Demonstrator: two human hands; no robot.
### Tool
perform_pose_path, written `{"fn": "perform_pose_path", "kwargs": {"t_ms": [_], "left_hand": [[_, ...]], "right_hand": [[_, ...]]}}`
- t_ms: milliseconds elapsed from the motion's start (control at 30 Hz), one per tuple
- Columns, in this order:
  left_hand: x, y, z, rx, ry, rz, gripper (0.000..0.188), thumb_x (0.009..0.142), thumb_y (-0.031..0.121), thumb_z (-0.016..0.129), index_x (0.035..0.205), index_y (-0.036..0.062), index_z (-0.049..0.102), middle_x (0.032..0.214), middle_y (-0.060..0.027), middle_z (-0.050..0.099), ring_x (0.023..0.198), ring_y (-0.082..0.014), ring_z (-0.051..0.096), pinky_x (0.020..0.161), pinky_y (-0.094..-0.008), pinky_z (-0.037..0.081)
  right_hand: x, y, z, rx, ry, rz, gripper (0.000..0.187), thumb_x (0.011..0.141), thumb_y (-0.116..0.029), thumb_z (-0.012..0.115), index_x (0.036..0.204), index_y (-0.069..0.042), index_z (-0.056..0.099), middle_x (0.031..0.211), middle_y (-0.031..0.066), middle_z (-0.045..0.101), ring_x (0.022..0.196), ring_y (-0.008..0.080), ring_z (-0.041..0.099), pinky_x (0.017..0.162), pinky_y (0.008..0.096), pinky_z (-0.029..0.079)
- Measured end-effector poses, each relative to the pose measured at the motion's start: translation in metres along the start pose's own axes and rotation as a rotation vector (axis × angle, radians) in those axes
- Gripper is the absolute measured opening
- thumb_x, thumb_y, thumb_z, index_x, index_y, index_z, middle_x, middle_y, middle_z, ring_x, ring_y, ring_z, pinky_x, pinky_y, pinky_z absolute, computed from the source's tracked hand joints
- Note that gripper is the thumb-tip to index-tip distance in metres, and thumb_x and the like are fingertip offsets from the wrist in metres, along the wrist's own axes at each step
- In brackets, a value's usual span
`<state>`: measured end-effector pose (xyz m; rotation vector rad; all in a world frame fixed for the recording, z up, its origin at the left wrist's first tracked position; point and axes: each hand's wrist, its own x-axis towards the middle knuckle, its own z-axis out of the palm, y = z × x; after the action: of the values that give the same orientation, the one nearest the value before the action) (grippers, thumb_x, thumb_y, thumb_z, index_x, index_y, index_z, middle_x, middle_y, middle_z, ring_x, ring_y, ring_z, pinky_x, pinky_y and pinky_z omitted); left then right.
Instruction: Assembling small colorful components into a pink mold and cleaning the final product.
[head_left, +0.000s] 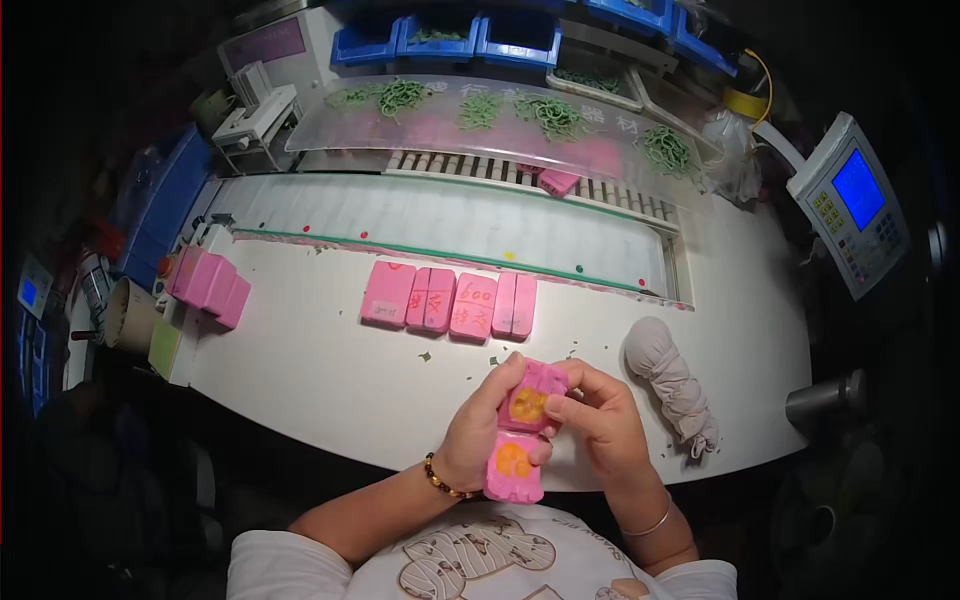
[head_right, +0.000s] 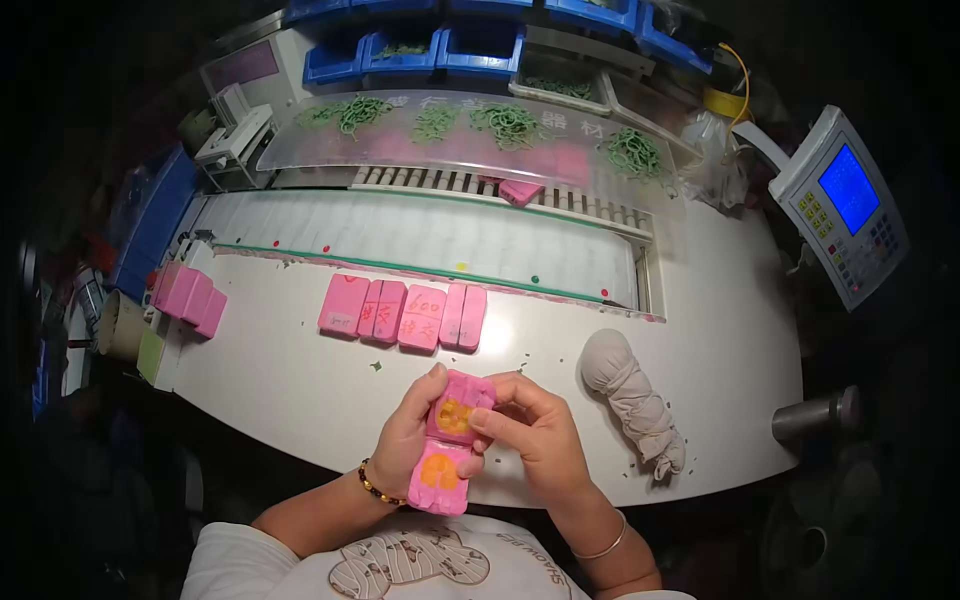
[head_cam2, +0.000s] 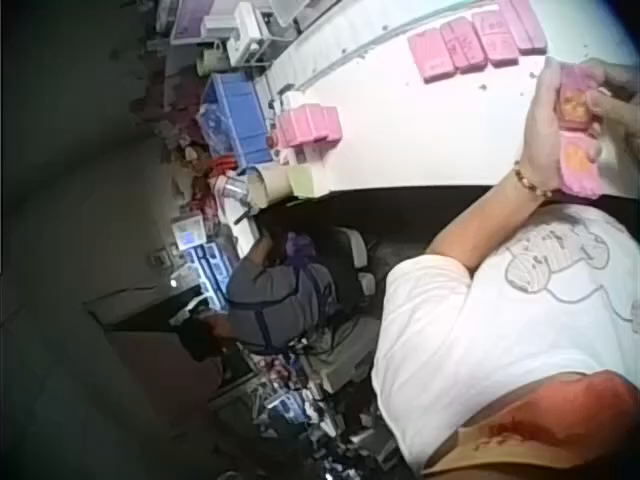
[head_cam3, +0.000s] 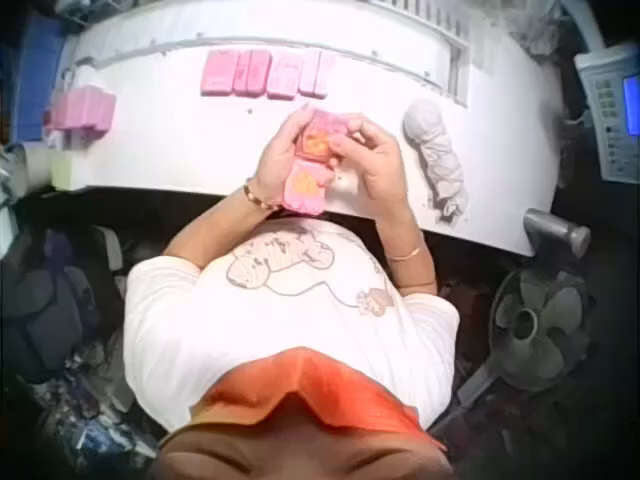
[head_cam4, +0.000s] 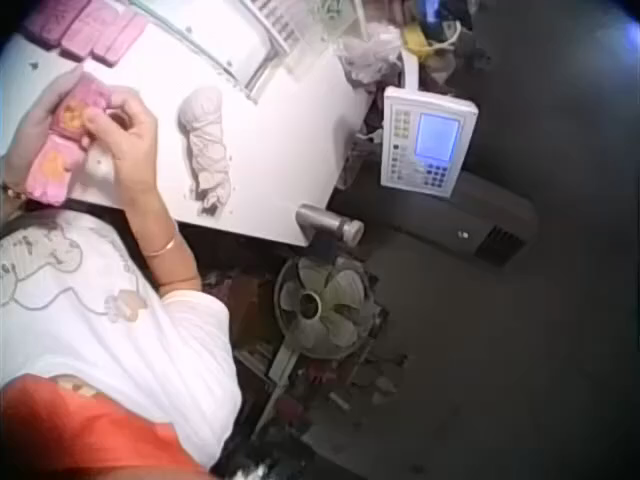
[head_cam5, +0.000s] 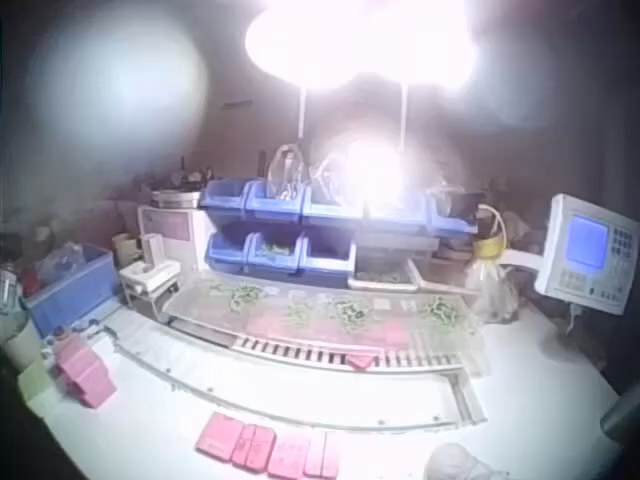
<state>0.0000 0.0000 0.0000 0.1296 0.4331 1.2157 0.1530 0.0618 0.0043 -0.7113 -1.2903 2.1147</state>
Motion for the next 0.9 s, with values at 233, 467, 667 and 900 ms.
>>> {"fn": "perform_pose_path", "kwargs": {"t_ms": [233,467,667,900], "left_hand": [[0.001,0.008,0.01,0.199,0.117,0.128,0.053,0.1,0.054,0.035,0.098,0.0068,0.058,0.073,-0.0064,0.058,0.055,-0.0175,0.058,0.05,-0.0285,0.049],[0.0,0.003,0.019,0.244,0.185,0.223,0.048,0.099,0.051,0.042,0.098,0.0049,0.056,0.088,-0.0052,0.06,0.072,-0.012,0.06,0.065,-0.0243,0.051],[0.004,0.002,0.005,0.484,0.084,0.463,0.028,0.094,0.018,0.063,0.111,0.0008,0.049,0.105,-0.0057,0.055,0.101,-0.0085,0.052,0.089,-0.0231,0.044],[0.003,0.005,0.006,0.546,0.077,0.434,0.022,0.095,0.009,0.06,0.112,-0.0012,0.053,0.109,-0.0047,0.055,0.106,-0.0095,0.051,0.092,-0.0247,0.043]], "right_hand": [[0.002,0.006,0.029,-0.32,0.231,-0.282,0.014,0.092,-0.005,0.06,0.103,0.003,0.057,0.109,0.0101,0.049,0.074,0.0091,0.056,0.049,0.0172,0.051],[0.0,0.008,0.025,-0.356,0.262,-0.271,0.015,0.093,-0.006,0.059,0.106,0.001,0.055,0.104,0.0089,0.054,0.088,0.0113,0.054,0.076,0.0228,0.048],[0.002,0.009,0.026,-0.197,0.389,-0.409,0.014,0.094,-0.005,0.058,0.105,0.0,0.051,0.095,0.0059,0.059,0.089,0.0113,0.055,0.083,0.0253,0.045],[0.001,0.007,0.021,-0.334,0.371,-0.472,0.017,0.093,-0.002,0.058,0.109,0.001,0.052,0.096,0.0066,0.059,0.087,0.0117,0.056,0.081,0.0256,0.046]]}}
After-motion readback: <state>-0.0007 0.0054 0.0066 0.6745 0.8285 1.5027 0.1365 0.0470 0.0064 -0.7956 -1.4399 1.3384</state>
